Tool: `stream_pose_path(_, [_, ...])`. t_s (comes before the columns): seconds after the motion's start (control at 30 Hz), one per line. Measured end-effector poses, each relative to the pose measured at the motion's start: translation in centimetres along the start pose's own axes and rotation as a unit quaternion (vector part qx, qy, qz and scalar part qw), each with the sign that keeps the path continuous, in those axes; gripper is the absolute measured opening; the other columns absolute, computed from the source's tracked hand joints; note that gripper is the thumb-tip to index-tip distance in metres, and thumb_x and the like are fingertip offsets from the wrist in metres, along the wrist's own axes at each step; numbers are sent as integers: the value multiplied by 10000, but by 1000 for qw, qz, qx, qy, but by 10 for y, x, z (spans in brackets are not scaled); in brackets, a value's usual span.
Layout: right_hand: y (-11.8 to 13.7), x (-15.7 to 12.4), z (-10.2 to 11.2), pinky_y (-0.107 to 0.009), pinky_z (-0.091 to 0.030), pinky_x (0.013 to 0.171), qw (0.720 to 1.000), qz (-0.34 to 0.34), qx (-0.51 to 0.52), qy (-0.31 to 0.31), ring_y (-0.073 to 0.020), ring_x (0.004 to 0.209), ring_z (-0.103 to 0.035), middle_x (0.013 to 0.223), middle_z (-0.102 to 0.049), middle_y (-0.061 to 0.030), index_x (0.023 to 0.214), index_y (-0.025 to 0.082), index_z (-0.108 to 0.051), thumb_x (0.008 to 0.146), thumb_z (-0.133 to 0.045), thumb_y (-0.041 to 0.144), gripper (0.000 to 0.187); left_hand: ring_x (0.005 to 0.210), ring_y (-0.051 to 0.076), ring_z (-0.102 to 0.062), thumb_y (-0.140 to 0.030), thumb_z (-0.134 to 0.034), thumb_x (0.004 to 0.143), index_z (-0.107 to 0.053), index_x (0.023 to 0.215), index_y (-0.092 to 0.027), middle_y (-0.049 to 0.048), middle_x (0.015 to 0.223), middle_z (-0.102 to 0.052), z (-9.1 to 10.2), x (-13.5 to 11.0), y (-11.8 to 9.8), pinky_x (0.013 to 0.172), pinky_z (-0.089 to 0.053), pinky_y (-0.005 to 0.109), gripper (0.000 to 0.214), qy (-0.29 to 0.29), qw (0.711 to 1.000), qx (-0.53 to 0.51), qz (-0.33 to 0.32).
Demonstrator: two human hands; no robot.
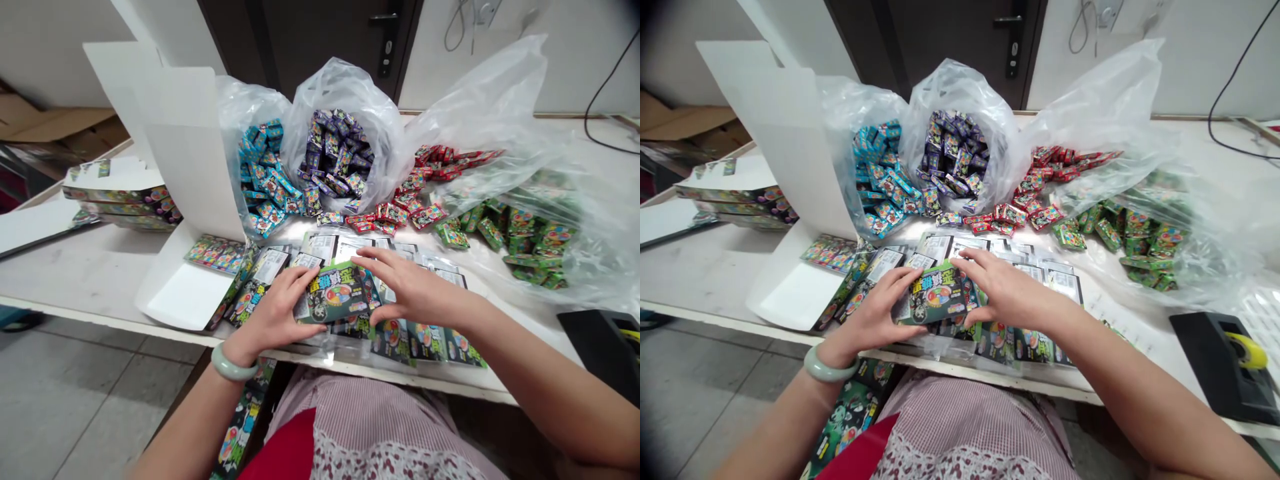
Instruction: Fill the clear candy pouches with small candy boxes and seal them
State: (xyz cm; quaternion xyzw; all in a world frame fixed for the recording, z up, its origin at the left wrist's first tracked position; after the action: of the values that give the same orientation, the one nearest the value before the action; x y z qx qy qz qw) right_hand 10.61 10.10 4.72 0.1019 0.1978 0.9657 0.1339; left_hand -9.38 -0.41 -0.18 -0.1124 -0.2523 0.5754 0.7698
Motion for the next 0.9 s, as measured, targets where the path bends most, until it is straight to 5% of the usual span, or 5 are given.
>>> stream_pose_path(0.23, [1, -17, -31, -545, -377, 1090, 961, -164, 139, -174, -316, 1391, -317, 1497, -314, -122, 1275, 279, -515, 893, -606, 390, 409, 1227, 331, -446, -373, -775, 697, -298, 1449, -180, 163, 1308, -449, 4, -6, -11, 1051, -401, 516, 911, -81, 995, 56, 20])
stream_pose_path(0.37, [5, -19, -34, -468, -538, 903, 931, -182, 264, -172, -262, 1095, -601, 1258, -582, -98, 1294, 298, -528, 867, -633, 340, 442, 1236, 353, -435, -336, -795, 673, -328, 1412, -154, 181, 1297, -450, 10, -3, -29, 1051, -389, 541, 893, -112, 992, 50, 37])
stream_pose_path(0.6, [-8, -39, -5, -307, -534, 661, 868, -222, 315, -313, -143, 740, -614, 956, -663, -7, 1172, 302, -568, 835, -656, 300, 348, 885, 174, -602, -232, -598, 869, -352, 1365, -284, 57, 1064, -575, -32, 6, -52, 802, -529, 352, 557, -158, 911, -350, 150])
stream_pose_path(0.77, [-13, -64, -44, -286, -523, 655, 796, -265, 354, -414, -140, 740, -619, 916, -665, 3, 1127, 297, -527, 789, -712, 312, 386, 905, 160, -614, -188, -591, 866, -184, 1475, -344, 43, 1093, -598, -69, -4, -55, 775, -520, 305, 750, -101, 876, -445, 159])
stream_pose_path(0.9, [-7, -73, -66, -319, -520, 723, 816, -269, 313, -406, -163, 811, -619, 963, -668, -28, 1072, 268, -623, 846, -644, 303, 230, 1007, 198, -614, -222, -588, 872, -198, 1479, -306, 77, 1181, -593, -71, -9, -49, 876, -517, 366, 726, -28, 892, -429, 139])
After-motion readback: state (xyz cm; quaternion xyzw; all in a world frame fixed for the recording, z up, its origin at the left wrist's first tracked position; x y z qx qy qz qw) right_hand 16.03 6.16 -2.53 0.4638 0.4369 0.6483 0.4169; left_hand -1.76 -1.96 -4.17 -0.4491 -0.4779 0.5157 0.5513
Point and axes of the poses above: each hand's wrist, its own x-axis towards the middle knuckle, its own z-axis out of the back of the hand, y = z × x, the point moved 5 cm from there along x, towards the middle knuckle
